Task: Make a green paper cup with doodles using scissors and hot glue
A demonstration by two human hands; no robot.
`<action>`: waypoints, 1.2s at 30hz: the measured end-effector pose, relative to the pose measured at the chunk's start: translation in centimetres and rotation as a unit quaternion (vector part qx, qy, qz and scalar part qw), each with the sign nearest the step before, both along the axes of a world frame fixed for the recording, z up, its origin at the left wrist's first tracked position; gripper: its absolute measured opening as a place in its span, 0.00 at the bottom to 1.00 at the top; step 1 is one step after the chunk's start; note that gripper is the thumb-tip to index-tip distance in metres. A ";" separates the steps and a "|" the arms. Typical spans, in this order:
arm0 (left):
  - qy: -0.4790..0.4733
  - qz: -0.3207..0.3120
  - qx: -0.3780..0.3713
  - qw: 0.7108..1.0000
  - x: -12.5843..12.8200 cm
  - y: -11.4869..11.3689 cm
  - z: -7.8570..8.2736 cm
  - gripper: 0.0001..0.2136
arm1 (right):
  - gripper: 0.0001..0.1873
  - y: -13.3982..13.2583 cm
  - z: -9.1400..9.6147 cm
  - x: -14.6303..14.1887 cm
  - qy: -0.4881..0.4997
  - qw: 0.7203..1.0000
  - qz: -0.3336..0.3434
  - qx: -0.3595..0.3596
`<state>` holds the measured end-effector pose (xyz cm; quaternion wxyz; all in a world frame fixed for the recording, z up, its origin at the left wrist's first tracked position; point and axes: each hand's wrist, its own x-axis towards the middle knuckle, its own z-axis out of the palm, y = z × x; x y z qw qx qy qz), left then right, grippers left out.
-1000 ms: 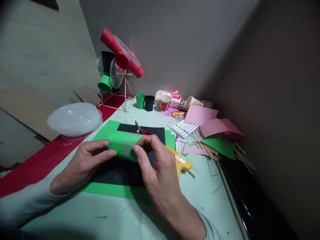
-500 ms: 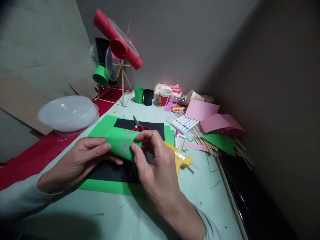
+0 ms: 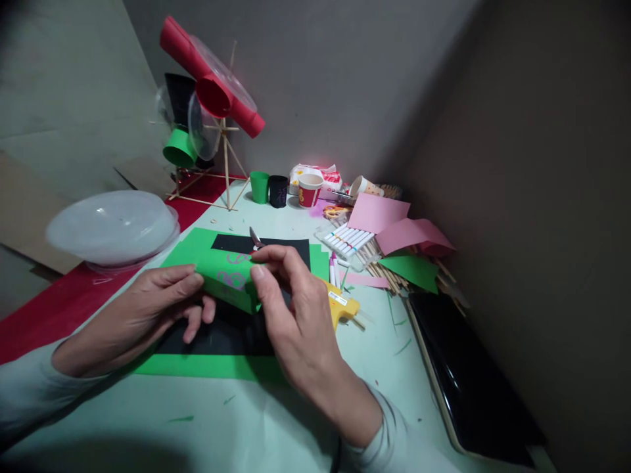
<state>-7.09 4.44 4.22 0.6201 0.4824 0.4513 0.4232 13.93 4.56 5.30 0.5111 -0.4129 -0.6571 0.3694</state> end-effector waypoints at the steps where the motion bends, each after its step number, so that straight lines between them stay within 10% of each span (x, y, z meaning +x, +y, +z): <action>1: 0.008 0.002 -0.001 1.000 -0.1 0.0 0.0 0.13 | 0.07 0.1 0.0 0.1 0.010 1.000 0.007 -0.015; 16: 0.009 0.049 0.005 0.999 -0.4 -0.3 0.3 0.13 | 0.13 0.3 -0.2 -0.3 0.191 0.972 0.091 -0.102; 36: -0.045 0.038 -0.034 0.998 -0.1 0.6 0.3 0.11 | 0.21 1.1 -0.6 0.0 0.053 0.995 0.058 -0.059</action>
